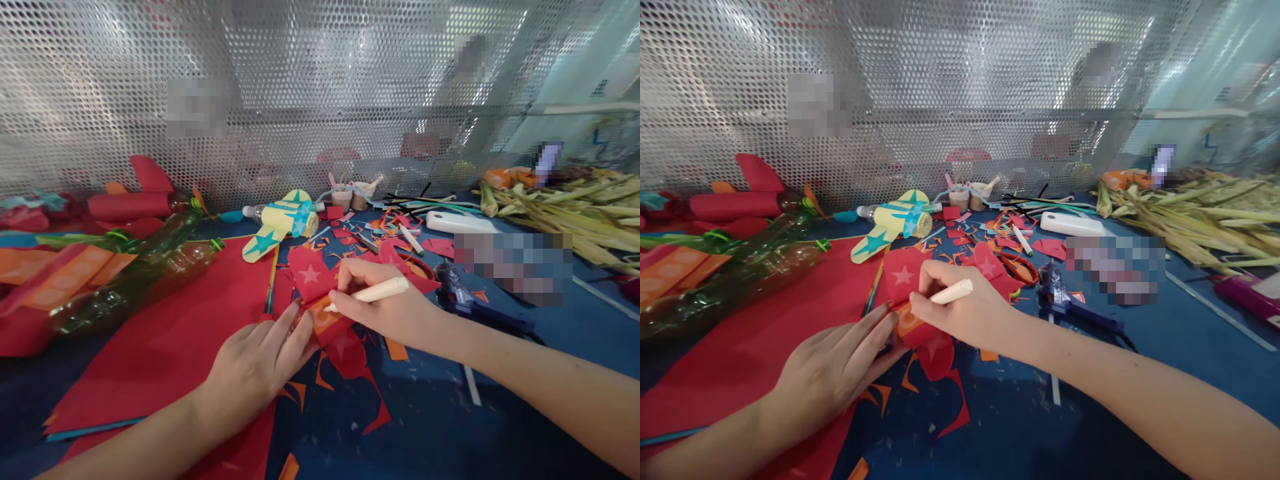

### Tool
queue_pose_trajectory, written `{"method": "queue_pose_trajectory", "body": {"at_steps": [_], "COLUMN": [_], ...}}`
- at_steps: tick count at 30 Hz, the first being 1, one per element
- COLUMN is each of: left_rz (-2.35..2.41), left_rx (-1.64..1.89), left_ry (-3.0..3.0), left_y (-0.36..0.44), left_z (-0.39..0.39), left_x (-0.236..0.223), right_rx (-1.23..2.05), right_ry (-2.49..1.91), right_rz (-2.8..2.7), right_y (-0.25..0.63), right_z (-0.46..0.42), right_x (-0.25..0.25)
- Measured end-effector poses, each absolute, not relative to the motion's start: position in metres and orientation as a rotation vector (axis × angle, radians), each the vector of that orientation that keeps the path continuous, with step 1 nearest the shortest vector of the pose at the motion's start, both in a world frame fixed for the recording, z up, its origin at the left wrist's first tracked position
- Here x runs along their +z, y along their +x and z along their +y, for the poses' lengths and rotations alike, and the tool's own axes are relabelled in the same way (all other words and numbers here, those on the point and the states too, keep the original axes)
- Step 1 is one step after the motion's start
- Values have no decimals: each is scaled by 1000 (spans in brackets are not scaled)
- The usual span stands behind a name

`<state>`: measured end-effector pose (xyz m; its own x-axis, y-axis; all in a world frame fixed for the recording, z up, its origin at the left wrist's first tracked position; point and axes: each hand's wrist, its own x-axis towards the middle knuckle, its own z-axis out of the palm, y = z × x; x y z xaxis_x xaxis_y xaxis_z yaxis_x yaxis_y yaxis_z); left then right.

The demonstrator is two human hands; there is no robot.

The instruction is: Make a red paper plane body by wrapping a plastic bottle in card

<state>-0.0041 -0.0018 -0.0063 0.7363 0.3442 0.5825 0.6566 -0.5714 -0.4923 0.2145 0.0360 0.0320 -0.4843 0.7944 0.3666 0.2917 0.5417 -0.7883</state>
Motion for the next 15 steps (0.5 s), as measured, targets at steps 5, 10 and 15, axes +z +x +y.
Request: {"method": "queue_pose_trajectory", "body": {"at_steps": [5,10,15], "left_rz": [-750,-739,-740], "left_rx": [-575,-570,-571], "left_ry": [-2219,-2218,-2218], "left_y": [-4,-3,-3], "left_z": [-2,-2,-2], "left_x": [-6,-6,-4], "right_rx": [874,902,926], "right_ry": [-885,-871,-874], "right_rz": [-2047,-2028,-2022], "right_y": [214,214,214], "right_z": [35,35,35], "right_x": [33,33,33]}}
